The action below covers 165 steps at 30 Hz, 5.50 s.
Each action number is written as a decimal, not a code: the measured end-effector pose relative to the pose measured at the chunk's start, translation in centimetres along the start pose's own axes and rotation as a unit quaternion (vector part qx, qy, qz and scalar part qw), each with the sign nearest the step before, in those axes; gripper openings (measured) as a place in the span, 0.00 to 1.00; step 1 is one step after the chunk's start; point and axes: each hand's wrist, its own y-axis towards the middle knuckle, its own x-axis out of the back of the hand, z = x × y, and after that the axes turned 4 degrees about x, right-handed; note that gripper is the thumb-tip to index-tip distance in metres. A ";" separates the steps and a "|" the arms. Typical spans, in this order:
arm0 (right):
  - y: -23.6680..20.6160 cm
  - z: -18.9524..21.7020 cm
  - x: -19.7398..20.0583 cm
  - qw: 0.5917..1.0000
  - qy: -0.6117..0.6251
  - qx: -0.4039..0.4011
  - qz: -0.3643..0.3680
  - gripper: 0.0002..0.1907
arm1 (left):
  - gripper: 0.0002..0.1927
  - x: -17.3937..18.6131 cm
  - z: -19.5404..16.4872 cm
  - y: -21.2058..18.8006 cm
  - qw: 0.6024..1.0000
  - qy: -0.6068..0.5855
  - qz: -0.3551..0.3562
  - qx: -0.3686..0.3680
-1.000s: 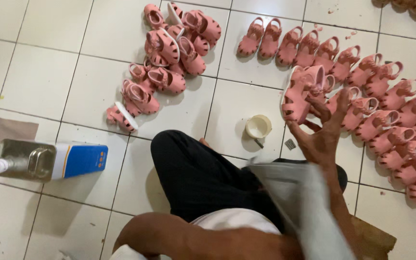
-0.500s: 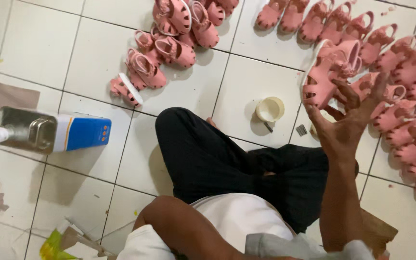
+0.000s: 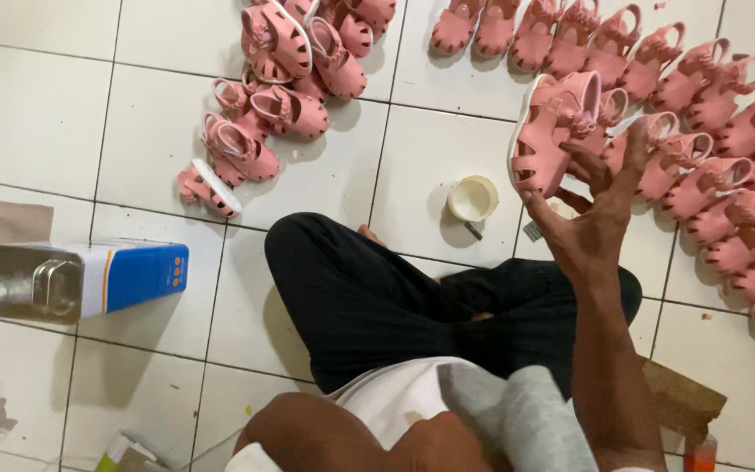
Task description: The person sits on the workshop floor and assembles pink children's sandals by fitting white soles onto pink sandal uppers and pressing them together by hand. They place each finished sandal into rows of completed pairs arranged on the floor and pick up the next upper to continue.
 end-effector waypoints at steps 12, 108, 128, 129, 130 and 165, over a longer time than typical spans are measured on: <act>0.3 2.1 0.1 1.000 -0.005 0.017 0.007 0.62 | 0.12 10.5 -1.2 -0.7 0.960 0.224 0.020 0.168; 0.1 5.3 1.9 0.892 -0.317 0.309 0.088 0.20 | 0.43 13.8 5.9 2.4 0.981 0.026 -0.137 0.135; -1.9 -11.3 -7.5 0.867 -0.378 0.108 0.306 0.16 | 0.37 15.1 6.0 0.3 0.963 0.003 -0.218 0.157; -2.1 -11.8 -7.8 0.854 -0.392 0.096 0.328 0.14 | 0.37 15.1 6.0 0.1 0.961 0.012 -0.222 0.166; -2.3 -12.1 -8.0 0.854 -0.394 0.090 0.329 0.12 | 0.38 15.2 6.0 0.0 0.958 0.020 -0.224 0.175; -2.4 7.3 -2.6 0.986 0.033 0.157 0.045 0.37 | 0.42 12.6 7.5 3.1 0.964 -0.026 -0.250 0.083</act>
